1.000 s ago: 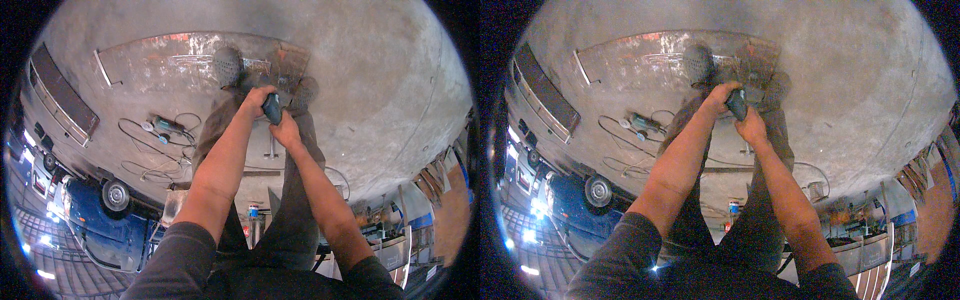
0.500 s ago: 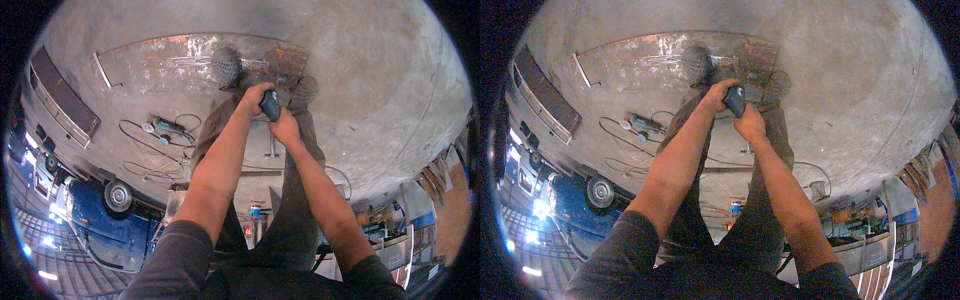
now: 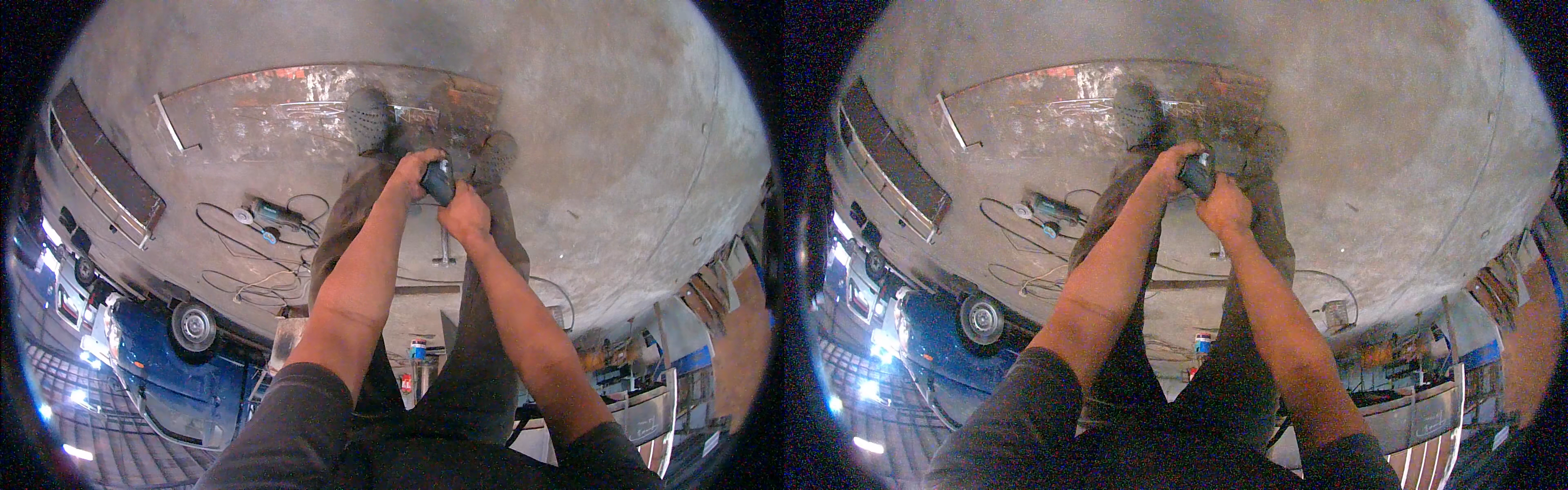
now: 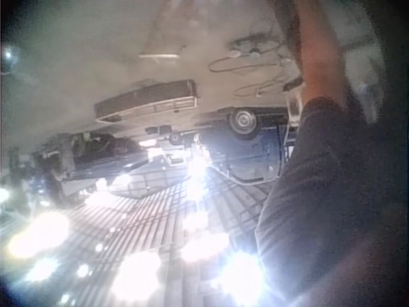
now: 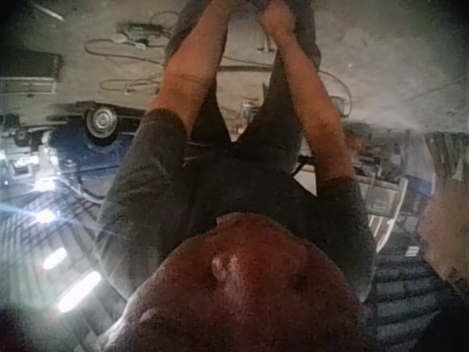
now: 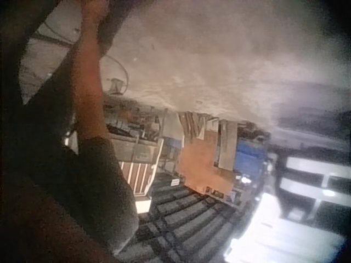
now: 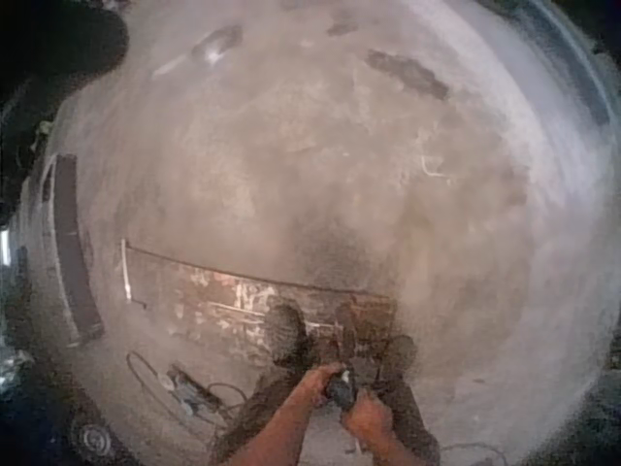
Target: The person sits on the floor of a workshop and uses a hammer and chisel to mark a metal bar. They then use a power drill to create holes in the metal bar.
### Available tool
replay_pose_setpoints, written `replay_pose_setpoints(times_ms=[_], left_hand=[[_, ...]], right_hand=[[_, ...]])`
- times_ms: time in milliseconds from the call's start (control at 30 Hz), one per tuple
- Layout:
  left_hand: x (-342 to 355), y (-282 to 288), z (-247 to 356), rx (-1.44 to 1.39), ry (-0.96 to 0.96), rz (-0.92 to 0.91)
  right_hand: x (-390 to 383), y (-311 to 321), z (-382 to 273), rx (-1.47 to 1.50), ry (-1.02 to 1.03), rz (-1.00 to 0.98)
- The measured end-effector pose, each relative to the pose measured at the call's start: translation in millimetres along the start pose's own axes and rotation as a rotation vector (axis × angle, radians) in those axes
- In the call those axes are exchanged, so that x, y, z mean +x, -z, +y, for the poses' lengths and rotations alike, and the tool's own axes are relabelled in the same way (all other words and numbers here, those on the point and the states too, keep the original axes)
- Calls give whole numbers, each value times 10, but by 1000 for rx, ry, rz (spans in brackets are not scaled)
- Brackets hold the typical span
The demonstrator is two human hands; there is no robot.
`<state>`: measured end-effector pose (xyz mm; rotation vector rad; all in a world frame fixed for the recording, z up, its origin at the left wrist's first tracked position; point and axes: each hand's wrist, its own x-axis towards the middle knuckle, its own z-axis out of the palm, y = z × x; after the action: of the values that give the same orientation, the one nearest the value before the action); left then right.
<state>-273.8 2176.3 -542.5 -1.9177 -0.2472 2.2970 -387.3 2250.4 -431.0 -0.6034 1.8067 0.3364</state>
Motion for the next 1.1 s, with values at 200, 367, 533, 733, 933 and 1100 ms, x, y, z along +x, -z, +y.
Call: replay_pose_setpoints(times_ms=[200, 367, 533, 733, 933, 1100], left_hand=[[-80, -27, 5, 15, 3, 20], [-35, 62, -20, -44, 8, -48], [25, 83, -42, -112, 17, -106], [-4, 66, -15, -41, 51, -18], [-57, 80, -1, -9, 19, -40], [-51, 65, -34, -113, 45, -64]], right_hand=[[-31, 112, -47, -31, -10, -23], [-75, 142, -130, -36, -13, -15], [-51, 198, -125, -31, 5, -43], [-94, 217, -179, -51, -12, 12], [-40, 217, -165, -77, 7, -9], [-22, 182, -140, -118, 7, 31]])
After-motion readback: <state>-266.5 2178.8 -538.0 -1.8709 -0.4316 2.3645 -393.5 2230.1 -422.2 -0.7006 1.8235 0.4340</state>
